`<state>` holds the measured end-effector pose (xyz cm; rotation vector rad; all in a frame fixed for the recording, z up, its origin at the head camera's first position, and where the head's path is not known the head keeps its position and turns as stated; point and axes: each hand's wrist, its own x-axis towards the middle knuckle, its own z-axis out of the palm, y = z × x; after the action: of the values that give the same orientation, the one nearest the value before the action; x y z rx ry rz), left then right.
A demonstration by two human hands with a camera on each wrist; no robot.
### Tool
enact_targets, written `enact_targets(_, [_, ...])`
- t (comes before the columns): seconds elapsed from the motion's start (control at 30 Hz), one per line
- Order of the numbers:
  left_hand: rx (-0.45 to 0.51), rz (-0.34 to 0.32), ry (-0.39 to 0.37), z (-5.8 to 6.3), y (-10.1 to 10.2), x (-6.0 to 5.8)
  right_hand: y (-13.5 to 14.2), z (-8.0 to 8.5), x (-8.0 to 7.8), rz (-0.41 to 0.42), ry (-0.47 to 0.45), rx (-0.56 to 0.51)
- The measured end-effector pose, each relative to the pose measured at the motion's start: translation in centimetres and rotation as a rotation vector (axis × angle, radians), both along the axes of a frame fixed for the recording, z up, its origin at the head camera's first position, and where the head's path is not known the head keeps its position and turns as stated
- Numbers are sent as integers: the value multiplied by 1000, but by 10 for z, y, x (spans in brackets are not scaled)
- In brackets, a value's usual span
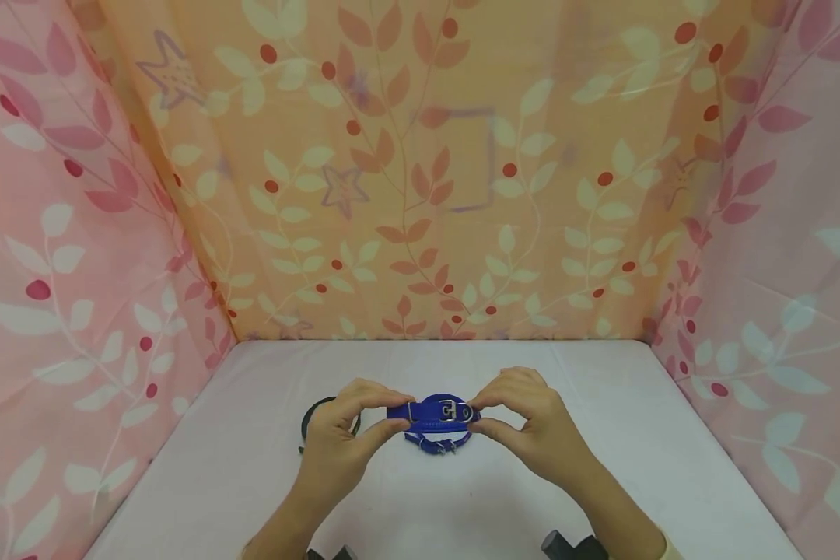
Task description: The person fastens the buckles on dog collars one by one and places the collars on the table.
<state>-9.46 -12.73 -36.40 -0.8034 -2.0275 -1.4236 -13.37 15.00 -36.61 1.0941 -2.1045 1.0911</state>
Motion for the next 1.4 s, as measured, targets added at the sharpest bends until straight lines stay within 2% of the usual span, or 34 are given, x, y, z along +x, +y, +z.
enact_targets(0.2, [-57,64,-12,1,-7,-5,3,-1,-6,-13,115,3])
enact_targets(0.43, [-56,100,-15,1,-7,-5,5,-1,-8,-67,87,56])
enact_targets(0.63, [-135,123,-1,-2,-6,-8,6,1,-12,-37,191,31])
enact_targets(0.7, [-152,99,-67,-2,-6,-9,7,3,-13,-35,225,15])
enact_targets(0.83, [-75,-12,-355,1,-6,-10,6,4,-13,-13,278,-27])
enact_targets(0.9, [-26,-49,-498,1,-6,-11,5,4,-12,0,307,-46])
enact_targets(0.93, [-23,-53,-541,1,-6,-11,4,4,-12,6,325,-58])
enact_targets(1.1, [-69,-71,-644,-2,-7,-11,2,5,-10,31,402,-98])
enact_targets(1.3, [-43,-168,-693,0,-10,-11,1,9,-10,78,463,-100])
enact_targets(1.4, [-36,-213,-718,2,-11,-11,2,8,-11,128,439,-102])
